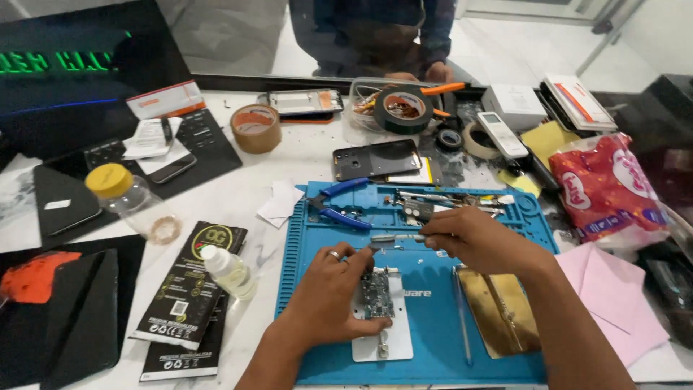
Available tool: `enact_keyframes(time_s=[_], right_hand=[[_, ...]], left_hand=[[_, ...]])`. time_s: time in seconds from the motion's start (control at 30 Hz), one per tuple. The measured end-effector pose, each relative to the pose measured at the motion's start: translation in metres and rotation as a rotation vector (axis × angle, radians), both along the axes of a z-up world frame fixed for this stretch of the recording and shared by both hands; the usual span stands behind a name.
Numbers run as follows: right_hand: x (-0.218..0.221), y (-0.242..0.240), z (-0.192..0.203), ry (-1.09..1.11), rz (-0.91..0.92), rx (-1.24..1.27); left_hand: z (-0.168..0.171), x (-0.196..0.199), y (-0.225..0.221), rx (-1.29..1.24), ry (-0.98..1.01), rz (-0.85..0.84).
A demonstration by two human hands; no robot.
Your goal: The person uses a soldering iron to work on a small circuit board placed on a blue mat. They repeatedly apply heat to specific points on the board while holding it steady with their other hand. The workspace is cluttered with various tools and electronic components.
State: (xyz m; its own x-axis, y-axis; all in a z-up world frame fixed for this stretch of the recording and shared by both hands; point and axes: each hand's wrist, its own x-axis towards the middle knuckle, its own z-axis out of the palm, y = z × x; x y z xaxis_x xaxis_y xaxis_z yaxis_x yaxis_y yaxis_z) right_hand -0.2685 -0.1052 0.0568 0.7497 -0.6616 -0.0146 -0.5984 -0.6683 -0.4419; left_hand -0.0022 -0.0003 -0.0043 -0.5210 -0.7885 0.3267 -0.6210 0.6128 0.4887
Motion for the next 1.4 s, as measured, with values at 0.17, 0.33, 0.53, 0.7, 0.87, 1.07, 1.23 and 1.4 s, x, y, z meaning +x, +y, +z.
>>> enact_keyframes(time_s=[0.17, 0.33, 0.53, 0.7, 0.87, 1.07, 1.23, 1.4], right_hand=[[-0.018, -0.01, 0.004, 0.051, -0.061, 0.063], [-0.004, -0.003, -0.005, 0.078, 0.12, 0.123], [0.009, 0.004, -0.023, 0.006, 0.22, -0.085], [0.012, 0.012, -0.028, 0.063, 0.122, -0.121], [0.026, 0.037, -0.029, 0.366, 0.093, -0.22], [0.028, 0.028, -0.015, 0.36, 0.113, -0.237], [0.021, 0.028, -0.023, 0.369, 0.07, -0.205], [0.026, 0.029, -0.02, 0.377, 0.08, -0.243]], left_hand=[[-0.001, -0.003, -0.002, 0.16, 0.026, 0.12], [-0.003, -0.005, -0.003, 0.254, -0.016, 0.157], [-0.004, -0.005, -0.005, 0.358, -0.078, 0.179], [0.003, -0.003, -0.011, 0.396, -0.089, 0.152], [-0.018, -0.002, -0.007, 0.251, -0.016, 0.103], [-0.007, -0.004, -0.006, 0.105, 0.008, 0.079], [-0.015, -0.004, -0.004, 0.15, -0.017, 0.124], [-0.018, -0.004, -0.007, 0.179, -0.055, 0.137]])
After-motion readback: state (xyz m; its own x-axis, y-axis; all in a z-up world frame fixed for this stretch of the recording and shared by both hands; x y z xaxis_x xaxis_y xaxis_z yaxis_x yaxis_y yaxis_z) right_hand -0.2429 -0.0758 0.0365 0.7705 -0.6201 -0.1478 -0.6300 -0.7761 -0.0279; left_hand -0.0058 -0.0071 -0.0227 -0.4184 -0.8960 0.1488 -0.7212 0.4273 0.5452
